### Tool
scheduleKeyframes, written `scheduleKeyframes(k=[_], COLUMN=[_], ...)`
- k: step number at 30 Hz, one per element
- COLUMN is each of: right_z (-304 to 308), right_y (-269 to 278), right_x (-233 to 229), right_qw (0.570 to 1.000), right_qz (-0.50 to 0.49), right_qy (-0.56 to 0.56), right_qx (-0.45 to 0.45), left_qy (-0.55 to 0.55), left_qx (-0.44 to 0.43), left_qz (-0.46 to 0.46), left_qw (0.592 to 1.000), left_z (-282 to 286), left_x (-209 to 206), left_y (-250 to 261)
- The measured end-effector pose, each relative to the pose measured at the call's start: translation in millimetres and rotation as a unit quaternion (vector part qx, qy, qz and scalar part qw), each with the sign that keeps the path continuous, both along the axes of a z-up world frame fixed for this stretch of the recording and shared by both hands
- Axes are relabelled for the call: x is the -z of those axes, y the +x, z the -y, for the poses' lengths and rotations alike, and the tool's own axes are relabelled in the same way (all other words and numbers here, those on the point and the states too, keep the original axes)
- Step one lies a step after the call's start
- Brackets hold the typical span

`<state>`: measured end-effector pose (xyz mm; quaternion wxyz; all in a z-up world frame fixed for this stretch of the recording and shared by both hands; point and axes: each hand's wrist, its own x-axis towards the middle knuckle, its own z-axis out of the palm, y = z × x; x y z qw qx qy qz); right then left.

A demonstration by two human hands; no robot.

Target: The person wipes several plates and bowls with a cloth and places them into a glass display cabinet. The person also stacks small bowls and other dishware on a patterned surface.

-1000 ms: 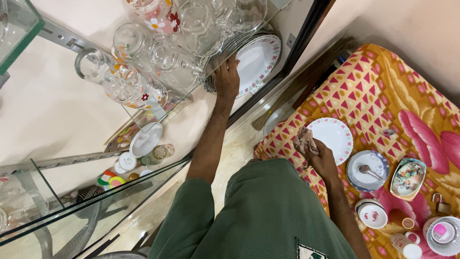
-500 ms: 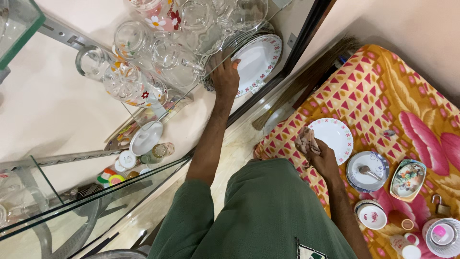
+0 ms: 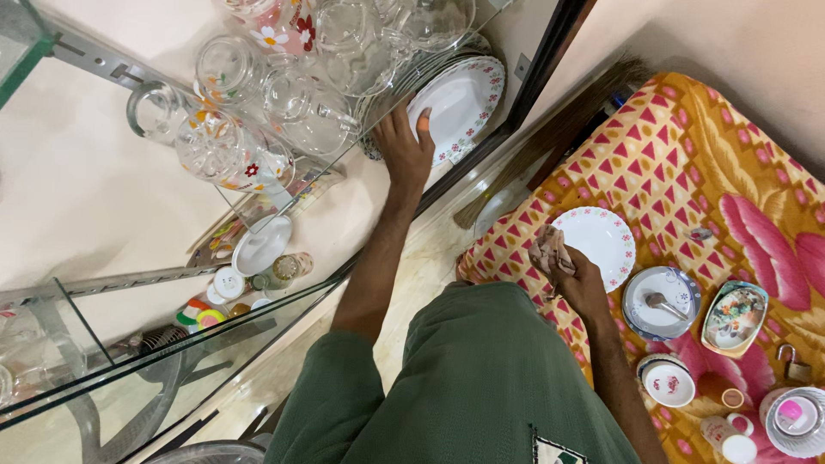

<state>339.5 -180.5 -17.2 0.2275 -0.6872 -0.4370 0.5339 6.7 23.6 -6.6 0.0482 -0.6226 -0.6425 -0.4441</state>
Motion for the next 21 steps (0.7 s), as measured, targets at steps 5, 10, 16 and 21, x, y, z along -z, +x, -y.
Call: scheduleKeyframes(k=[5,10,16,21], right_z=[5,8,17,35], right_y=[8,14,30,59], right_x=[4,1,-6,6], right_qw=[1.0,1.0,0.997,0.996], right_qz=[0.001,-0.011,-0.024,-0.019], right_qy=[0.023,0.005,-0.028,0.009], right_qx=[0.004,0.026,0.061,0.083], left_qy=[-0.012,-0.095,-0.342,-0.41], left_qx=[0.028,0.117,0.29,0.335], left_qz=[0.04,0.104,0.15,0.129], left_qw=[0.999,0.983,0.881,0.838], left_z=[43,93,124,122], left_x=[31,70,92,110], left_y=[28,72,112,144])
